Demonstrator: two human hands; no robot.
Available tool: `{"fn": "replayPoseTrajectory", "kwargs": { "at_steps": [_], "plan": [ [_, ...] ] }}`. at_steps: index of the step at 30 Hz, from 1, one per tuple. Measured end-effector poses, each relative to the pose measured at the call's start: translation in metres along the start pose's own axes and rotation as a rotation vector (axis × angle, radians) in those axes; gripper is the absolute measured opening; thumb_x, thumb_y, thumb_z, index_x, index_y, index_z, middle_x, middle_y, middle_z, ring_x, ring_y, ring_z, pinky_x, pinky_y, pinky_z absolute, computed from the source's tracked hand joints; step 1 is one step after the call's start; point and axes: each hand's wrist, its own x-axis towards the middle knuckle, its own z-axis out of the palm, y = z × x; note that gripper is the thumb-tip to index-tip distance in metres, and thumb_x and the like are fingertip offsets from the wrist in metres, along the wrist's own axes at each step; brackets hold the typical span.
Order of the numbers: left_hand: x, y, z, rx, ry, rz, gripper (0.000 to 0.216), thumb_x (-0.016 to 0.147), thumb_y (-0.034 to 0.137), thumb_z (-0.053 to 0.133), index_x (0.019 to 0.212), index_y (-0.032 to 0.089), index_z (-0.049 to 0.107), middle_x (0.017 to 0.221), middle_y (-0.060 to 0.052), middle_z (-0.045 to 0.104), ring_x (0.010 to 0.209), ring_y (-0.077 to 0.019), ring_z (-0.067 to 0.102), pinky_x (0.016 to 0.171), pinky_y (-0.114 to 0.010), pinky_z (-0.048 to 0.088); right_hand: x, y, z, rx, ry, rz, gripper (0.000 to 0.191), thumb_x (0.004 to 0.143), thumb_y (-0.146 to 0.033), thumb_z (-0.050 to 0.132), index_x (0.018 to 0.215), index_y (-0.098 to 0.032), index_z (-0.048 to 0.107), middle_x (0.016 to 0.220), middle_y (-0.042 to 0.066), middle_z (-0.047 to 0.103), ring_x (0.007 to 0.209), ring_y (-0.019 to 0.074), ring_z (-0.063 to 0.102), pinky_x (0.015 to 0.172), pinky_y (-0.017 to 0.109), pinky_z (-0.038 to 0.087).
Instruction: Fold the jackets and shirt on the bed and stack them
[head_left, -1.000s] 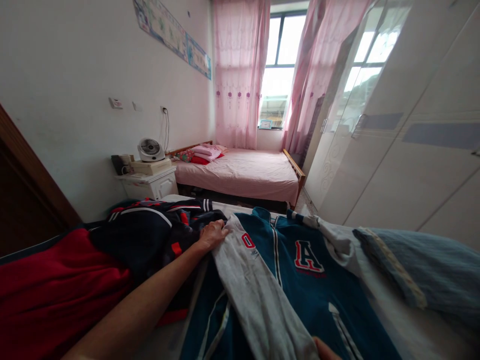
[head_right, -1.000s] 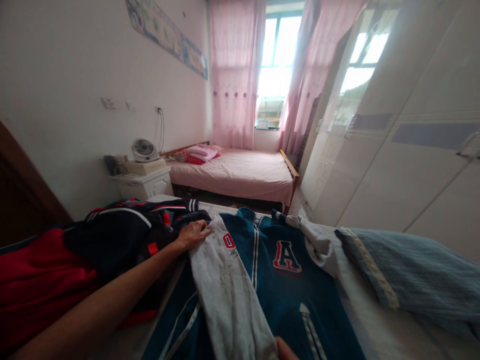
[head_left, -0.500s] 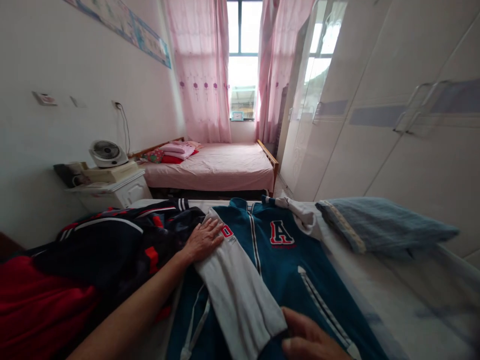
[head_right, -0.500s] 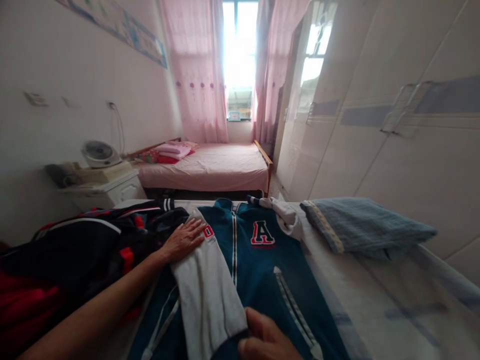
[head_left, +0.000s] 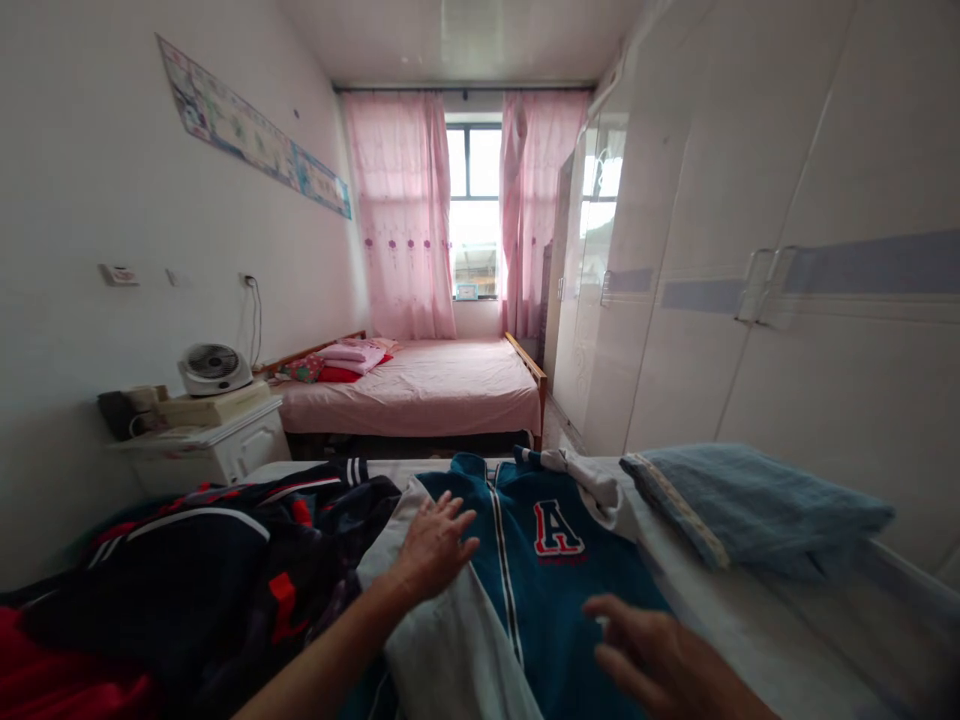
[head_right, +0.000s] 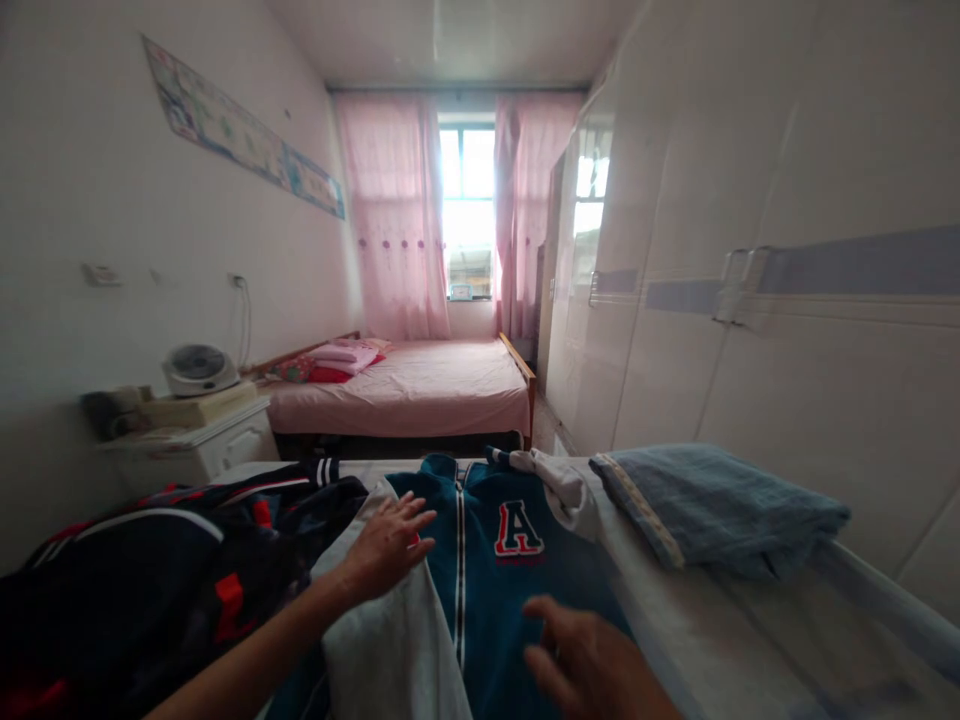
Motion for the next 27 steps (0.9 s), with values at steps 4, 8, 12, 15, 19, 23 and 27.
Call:
{"fn": "replayPoseTrajectory", "kwargs": {
  "at_steps": [4, 8, 12, 15, 19, 23, 27],
  "plan": [
    [-0.002, 0.041, 0.028, -0.183, 0.018, 0.03, 0.05, 0.086, 0.045, 0.047, 0.133, 0.029, 0.047, 0.145, -0.008, 0.038, 0.137, -0.0272, 0.027, 0.111, -0.051, 0.018, 0.087, 0.027, -0.057, -0.168, 0.242, 0.064, 0.04, 0.087, -0.031, 0.037, 0.118, -0.014, 0.056, 0.115, 0.012, 0.062, 0.103, 0.022, 0.059, 0.087, 0.031, 0.043],
    [-0.005, 0.045, 0.062, -0.311, -0.002, -0.006, 0.05, 0.086, 0.041, 0.045, 0.135, 0.03, 0.046, 0.147, -0.006, 0.035, 0.138, -0.0281, 0.024, 0.112, -0.052, 0.013, 0.159, 0.075, -0.069, -0.312, 0.346, 0.201, 0.043, 0.086, -0.023, 0.037, 0.121, -0.004, 0.054, 0.126, 0.022, 0.054, 0.12, 0.0257, 0.048, 0.096, 0.032, 0.035],
    [-0.004, 0.037, 0.067, -0.346, -0.013, 0.003, 0.05, 0.086, 0.04, 0.046, 0.134, 0.03, 0.047, 0.146, -0.006, 0.037, 0.137, -0.0287, 0.027, 0.113, -0.053, 0.012, 0.192, 0.098, -0.059, -0.341, 0.355, 0.287, 0.044, 0.086, -0.028, 0.041, 0.12, -0.004, 0.056, 0.125, 0.023, 0.054, 0.12, 0.0305, 0.048, 0.092, 0.039, 0.036],
    [-0.002, 0.037, 0.061, -0.346, -0.021, 0.005, 0.05, 0.084, 0.037, 0.048, 0.133, 0.029, 0.048, 0.145, -0.005, 0.039, 0.136, -0.0288, 0.029, 0.113, -0.053, 0.012, 0.201, 0.098, -0.054, -0.338, 0.319, 0.315, 0.032, 0.08, -0.023, 0.05, 0.105, -0.006, 0.064, 0.113, 0.022, 0.062, 0.107, 0.0308, 0.056, 0.085, 0.038, 0.04],
    [-0.002, 0.041, 0.059, -0.298, -0.005, 0.014, 0.05, 0.084, 0.033, 0.048, 0.134, 0.028, 0.047, 0.145, -0.005, 0.039, 0.135, -0.0278, 0.03, 0.112, -0.053, 0.013, 0.204, 0.089, -0.064, -0.318, 0.33, 0.354, 0.022, 0.078, -0.017, 0.048, 0.087, -0.009, 0.066, 0.092, 0.018, 0.067, 0.089, 0.0281, 0.062, 0.074, 0.034, 0.043],
    [0.0, 0.04, 0.06, -0.34, 0.072, 0.011, 0.043, 0.087, 0.033, 0.045, 0.128, 0.025, 0.053, 0.141, -0.006, 0.045, 0.133, -0.0275, 0.034, 0.112, -0.053, 0.017, 0.19, 0.055, -0.079, -0.296, 0.525, 0.29, 0.035, 0.091, -0.022, 0.029, 0.112, -0.011, 0.054, 0.113, 0.015, 0.06, 0.103, 0.0203, 0.056, 0.084, 0.028, 0.04],
    [0.0, 0.036, 0.056, -0.698, 0.269, -0.089, 0.043, 0.093, 0.04, 0.032, 0.121, 0.019, 0.057, 0.13, -0.01, 0.053, 0.119, -0.0248, 0.049, 0.1, -0.043, 0.04, 0.14, 0.0, -0.061, -0.195, 0.631, -0.208, 0.022, 0.093, -0.027, 0.035, 0.103, -0.018, 0.053, 0.106, 0.008, 0.06, 0.097, 0.0166, 0.055, 0.086, 0.028, 0.04]
  ]
}}
